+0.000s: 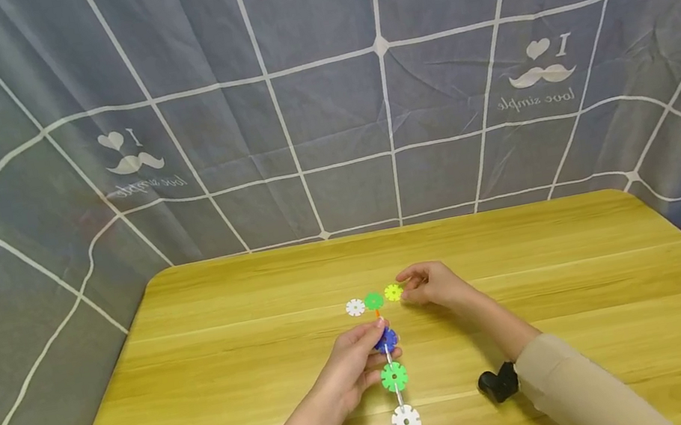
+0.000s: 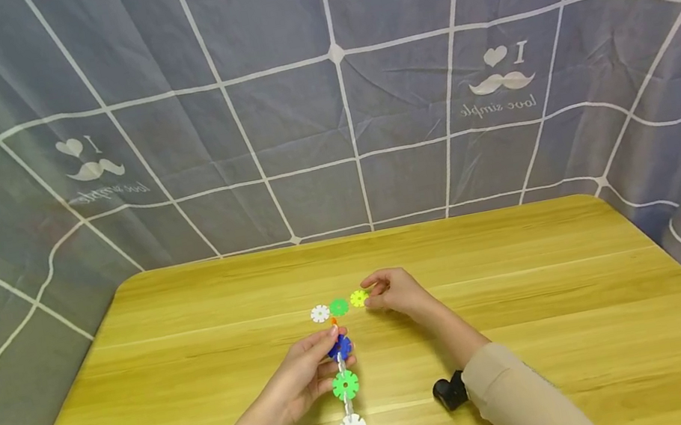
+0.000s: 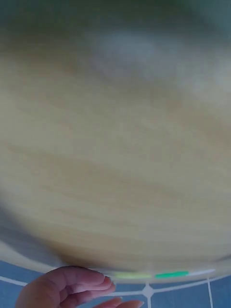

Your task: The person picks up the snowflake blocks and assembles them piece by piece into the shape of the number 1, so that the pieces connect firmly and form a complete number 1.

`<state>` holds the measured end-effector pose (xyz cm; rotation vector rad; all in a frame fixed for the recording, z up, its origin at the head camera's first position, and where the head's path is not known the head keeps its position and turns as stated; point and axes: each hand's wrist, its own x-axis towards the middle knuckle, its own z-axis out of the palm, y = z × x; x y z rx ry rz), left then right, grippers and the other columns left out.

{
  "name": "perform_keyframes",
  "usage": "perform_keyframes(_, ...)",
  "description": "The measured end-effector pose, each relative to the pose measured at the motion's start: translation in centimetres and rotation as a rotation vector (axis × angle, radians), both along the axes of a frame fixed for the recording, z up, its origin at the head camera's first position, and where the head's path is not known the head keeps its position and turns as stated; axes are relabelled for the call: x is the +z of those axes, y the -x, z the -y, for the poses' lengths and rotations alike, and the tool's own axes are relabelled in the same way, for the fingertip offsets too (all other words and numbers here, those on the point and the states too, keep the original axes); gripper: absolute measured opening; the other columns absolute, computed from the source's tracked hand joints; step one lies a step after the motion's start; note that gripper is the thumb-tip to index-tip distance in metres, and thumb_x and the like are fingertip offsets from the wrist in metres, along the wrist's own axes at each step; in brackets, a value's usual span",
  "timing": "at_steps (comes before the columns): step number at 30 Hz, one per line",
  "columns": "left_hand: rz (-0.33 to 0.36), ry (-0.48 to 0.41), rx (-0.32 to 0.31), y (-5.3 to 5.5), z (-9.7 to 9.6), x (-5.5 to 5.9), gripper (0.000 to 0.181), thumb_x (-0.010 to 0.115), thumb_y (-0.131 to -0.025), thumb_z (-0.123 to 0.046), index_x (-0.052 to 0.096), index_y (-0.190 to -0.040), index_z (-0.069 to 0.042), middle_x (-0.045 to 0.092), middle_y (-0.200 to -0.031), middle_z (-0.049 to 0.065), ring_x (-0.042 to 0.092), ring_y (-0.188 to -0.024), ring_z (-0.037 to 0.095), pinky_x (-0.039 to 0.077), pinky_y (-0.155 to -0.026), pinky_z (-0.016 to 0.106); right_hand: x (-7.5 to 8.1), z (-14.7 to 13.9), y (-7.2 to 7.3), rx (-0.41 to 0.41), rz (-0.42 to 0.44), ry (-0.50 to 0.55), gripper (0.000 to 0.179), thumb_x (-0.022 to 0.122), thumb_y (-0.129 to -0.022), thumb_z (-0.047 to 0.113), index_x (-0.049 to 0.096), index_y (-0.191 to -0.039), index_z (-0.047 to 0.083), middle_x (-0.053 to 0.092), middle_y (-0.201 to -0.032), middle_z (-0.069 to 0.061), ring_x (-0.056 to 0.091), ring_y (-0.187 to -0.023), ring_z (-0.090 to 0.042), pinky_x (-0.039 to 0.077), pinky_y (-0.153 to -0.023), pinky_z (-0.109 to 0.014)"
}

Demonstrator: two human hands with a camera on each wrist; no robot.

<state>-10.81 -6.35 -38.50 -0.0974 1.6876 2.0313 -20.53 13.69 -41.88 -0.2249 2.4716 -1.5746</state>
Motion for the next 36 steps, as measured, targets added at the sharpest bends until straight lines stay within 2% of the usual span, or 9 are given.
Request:
perform_keyframes(5, -0.014, 0.029, 0.003, 0.0, 0.0, -0.1, 0.046, 0.049, -0.098, -0.028, 0.047, -0.128, 0.007, 0.067, -0.098, 0.010, 0.067, -0.085, 0.017, 0.055, -0.064, 0.021, -0.3, 0.9, 0.8, -0.058, -0.055, -0.124, 0.033, 0.077, -0.073, 0.003, 0.065, -0.103, -0.004, 0.057, -0.076, -0.006, 0.048, -0.066, -0.014, 0.041, -0.055, -0.022)
perform_keyframes(10, -0.021, 0.046, 0.007, 0.1, 0.0, -0.3, 0.046, 0.048, -0.098, -0.029, 0.049, -0.126, 0.007, 0.068, -0.093, 0.007, 0.068, -0.082, 0.015, 0.055, -0.065, 0.023, -0.2, 2.0, 1.1, -0.114, -0.064, -0.275, 0.031, 0.083, -0.068, 0.012, 0.068, -0.093, 0.001, 0.055, -0.072, -0.004, 0.045, -0.064, -0.015, 0.039, -0.054, -0.024)
perform_keyframes(13, -0.021, 0.037, 0.008, 0.1, 0.0, -0.5, 0.046, 0.049, -0.098, -0.030, 0.051, -0.124, 0.008, 0.068, -0.088, 0.003, 0.068, -0.079, 0.013, 0.055, -0.066, 0.024, 0.0, 2.4, 1.1, -0.124, -0.062, -0.328, 0.030, 0.084, -0.067, 0.012, 0.067, -0.089, 0.001, 0.054, -0.071, -0.003, 0.045, -0.063, -0.015, 0.039, -0.054, -0.024)
perform_keyframes(18, -0.022, 0.030, 0.010, 0.1, 0.0, -0.7, 0.046, 0.050, -0.097, -0.030, 0.053, -0.122, 0.008, 0.068, -0.087, 0.003, 0.068, -0.077, 0.012, 0.056, -0.066, 0.024, 0.2, 2.6, 1.1, -0.136, -0.003, -0.330, 0.031, 0.084, -0.066, 0.008, 0.064, -0.089, 0.001, 0.055, -0.077, -0.005, 0.047, -0.065, -0.016, 0.041, -0.055, -0.024)
perform_keyframes(23, -0.031, 0.026, 0.014, 0.2, -0.3, -0.6, 0.047, 0.051, -0.097, -0.028, 0.050, -0.125, 0.009, 0.068, -0.092, 0.006, 0.067, -0.078, 0.012, 0.055, -0.067, 0.024, 0.5, 2.4, 1.0, -0.146, -0.022, -0.328, 0.029, 0.084, -0.065, 0.004, 0.062, -0.084, 0.002, 0.053, -0.072, -0.005, 0.047, -0.065, -0.016, 0.041, -0.056, -0.024)
perform_keyframes(26, -0.040, 0.033, 0.014, 0.1, -0.4, -0.5, 0.047, 0.051, -0.097, -0.028, 0.050, -0.126, 0.009, 0.068, -0.093, 0.007, 0.067, -0.078, 0.012, 0.055, -0.067, 0.023, 0.5, 2.3, 0.9, -0.142, -0.031, -0.312, 0.031, 0.083, -0.064, 0.003, 0.062, -0.086, 0.001, 0.051, -0.070, -0.004, 0.046, -0.063, -0.015, 0.039, -0.054, -0.024)
perform_keyframes(30, -0.047, 0.044, 0.012, 0.0, -0.3, -0.5, 0.047, 0.051, -0.097, -0.029, 0.051, -0.126, 0.007, 0.067, -0.093, 0.006, 0.067, -0.077, 0.011, 0.054, -0.064, 0.021, 0.4, 2.1, 1.0, -0.112, -0.039, -0.334, 0.033, 0.084, -0.065, 0.004, 0.064, -0.091, 0.001, 0.051, -0.069, -0.004, 0.045, -0.062, -0.015, 0.038, -0.052, -0.024)
perform_keyframes(36, -0.047, 0.054, 0.014, 0.0, -0.2, -0.5, 0.047, 0.054, -0.095, -0.031, 0.053, -0.126, 0.004, 0.067, -0.092, 0.005, 0.066, -0.076, 0.009, 0.053, -0.062, 0.017, 0.6, 1.9, 1.3, -0.055, -0.017, -0.408, 0.030, 0.084, -0.066, 0.009, 0.064, -0.087, 0.002, 0.052, -0.070, -0.005, 0.046, -0.064, -0.016, 0.040, -0.055, -0.024)
